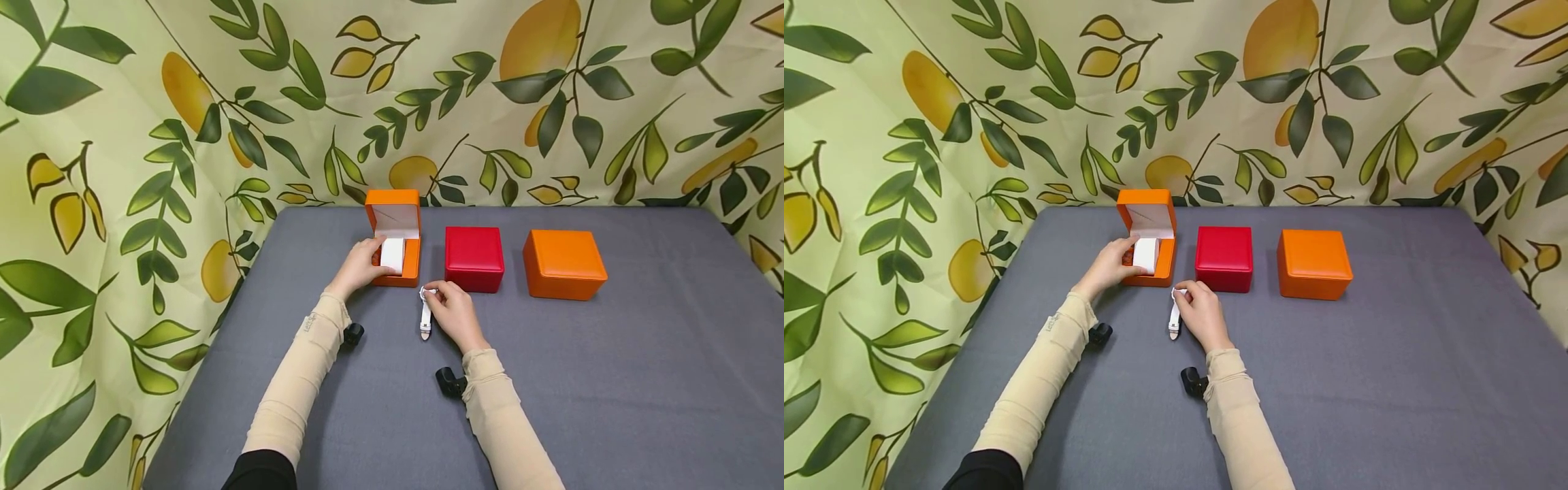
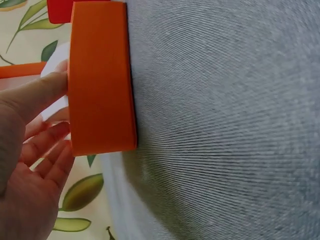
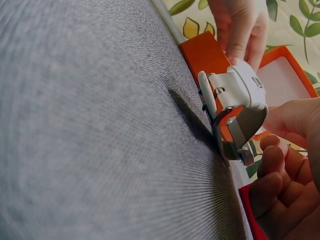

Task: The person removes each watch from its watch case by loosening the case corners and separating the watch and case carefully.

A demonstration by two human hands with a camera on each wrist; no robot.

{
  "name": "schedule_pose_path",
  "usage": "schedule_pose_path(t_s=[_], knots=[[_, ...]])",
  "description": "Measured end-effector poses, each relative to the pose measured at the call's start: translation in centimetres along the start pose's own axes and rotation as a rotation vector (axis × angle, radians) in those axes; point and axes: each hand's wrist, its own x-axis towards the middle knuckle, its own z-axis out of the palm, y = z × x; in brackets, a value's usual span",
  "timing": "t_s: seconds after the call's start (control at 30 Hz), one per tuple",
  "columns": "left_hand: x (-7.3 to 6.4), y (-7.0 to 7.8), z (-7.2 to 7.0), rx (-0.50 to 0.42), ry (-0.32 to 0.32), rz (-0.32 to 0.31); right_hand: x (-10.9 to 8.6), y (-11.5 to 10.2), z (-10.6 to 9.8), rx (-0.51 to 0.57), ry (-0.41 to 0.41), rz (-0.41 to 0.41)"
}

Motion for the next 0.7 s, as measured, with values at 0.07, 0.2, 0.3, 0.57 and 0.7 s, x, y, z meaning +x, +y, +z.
schedule_pose_path(t_s=[0.07, 0.2, 0.3, 0.57, 0.7], knots=[[0.07, -0.18, 0.09, 0.039, -0.014, 0.000, 0.00, 0.02, 0.01, -0.003, -0.005, 0.006], [0.16, -0.39, 0.10, 0.023, -0.047, -0.033, 0.00, 0.01, -0.03, -0.005, -0.016, 0.019], [0.32, -0.48, 0.05, -0.040, -0.086, -0.074, 0.02, -0.02, -0.06, -0.008, -0.021, 0.027], [0.57, -0.82, 0.14, -0.114, -0.145, -0.130, -0.01, -0.23, -0.10, -0.003, -0.018, 0.017], [0.46, -0.82, 0.20, -0.119, -0.145, -0.126, -0.03, -0.34, -0.13, 0.001, -0.013, 0.004]])
